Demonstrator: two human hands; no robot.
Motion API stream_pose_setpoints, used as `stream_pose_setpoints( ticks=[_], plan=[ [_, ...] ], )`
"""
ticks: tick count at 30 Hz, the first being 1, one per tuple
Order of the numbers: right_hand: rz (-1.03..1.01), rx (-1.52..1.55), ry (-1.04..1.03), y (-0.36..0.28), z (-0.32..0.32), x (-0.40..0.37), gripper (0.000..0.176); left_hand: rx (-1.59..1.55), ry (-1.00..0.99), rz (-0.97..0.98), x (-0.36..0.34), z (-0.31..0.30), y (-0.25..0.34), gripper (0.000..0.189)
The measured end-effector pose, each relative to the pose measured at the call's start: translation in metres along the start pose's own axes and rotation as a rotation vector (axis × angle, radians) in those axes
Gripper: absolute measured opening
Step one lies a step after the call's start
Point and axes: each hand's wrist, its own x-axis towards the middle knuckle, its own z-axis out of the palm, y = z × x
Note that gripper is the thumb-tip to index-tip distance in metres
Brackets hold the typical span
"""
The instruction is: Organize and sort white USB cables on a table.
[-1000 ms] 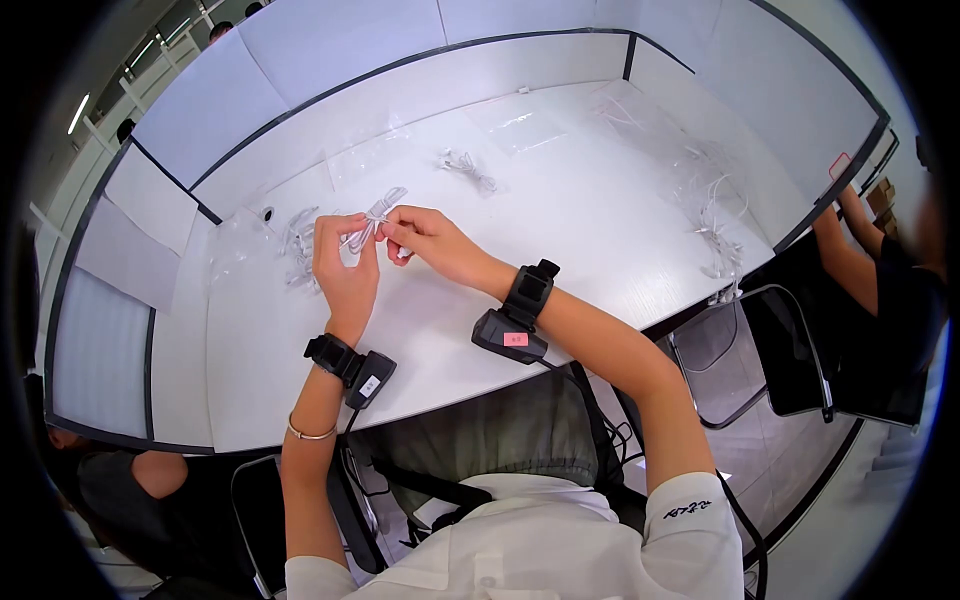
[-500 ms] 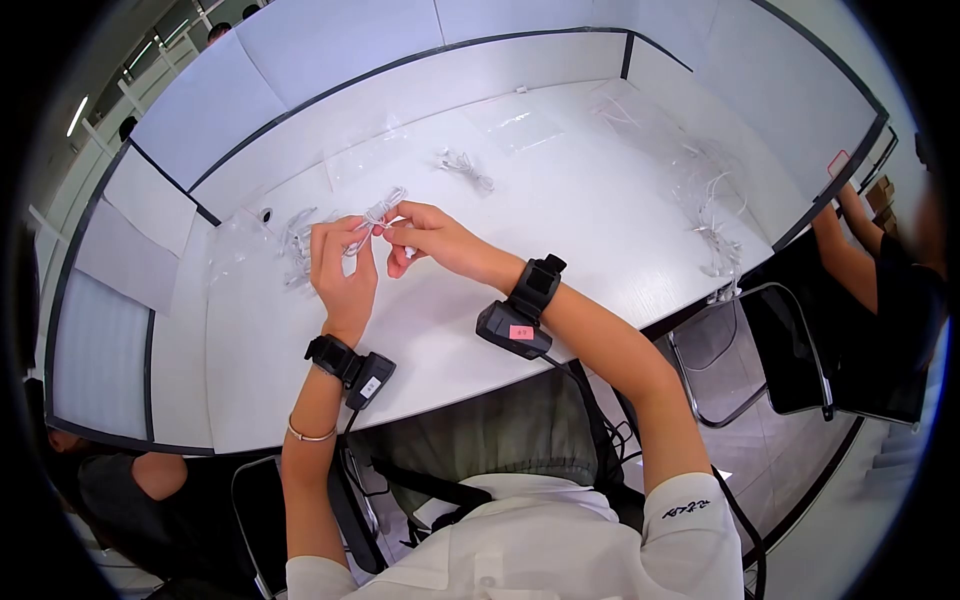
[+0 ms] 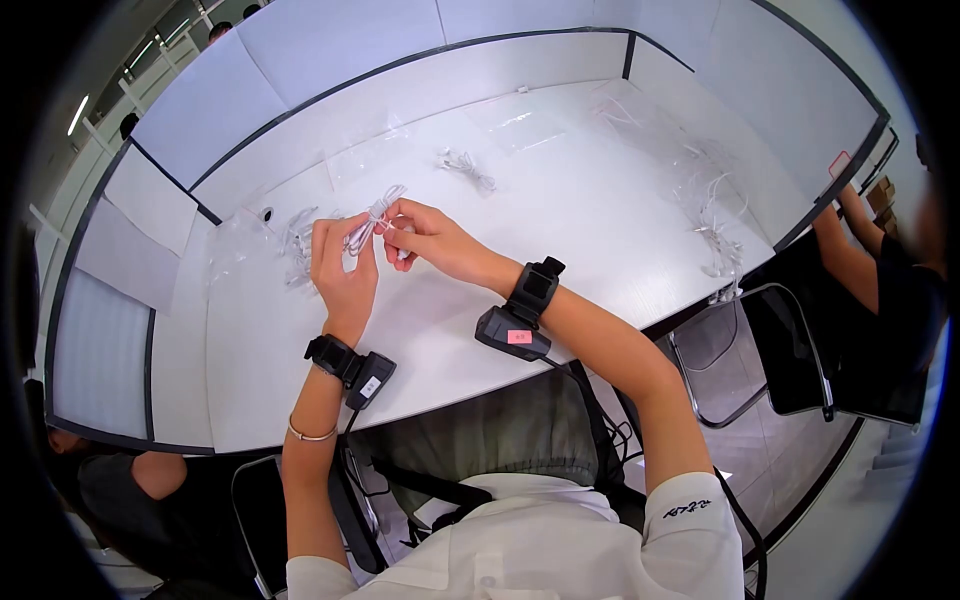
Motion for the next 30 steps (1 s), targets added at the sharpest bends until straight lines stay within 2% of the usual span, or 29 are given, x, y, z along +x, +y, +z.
stream_pose_setpoints(
  ticks=[10,30],
  plan=[
    [-0.071,0.011,0.138,-0.009,0.004,-0.002,0.023,0.006,-0.008,0.007,0.000,-0.001,0.002,0.027],
    [-0.053,-0.021,0.115,-0.015,0.004,-0.005,0.027,0.020,0.021,0.085,0.000,-0.001,0.003,0.026]
  ],
)
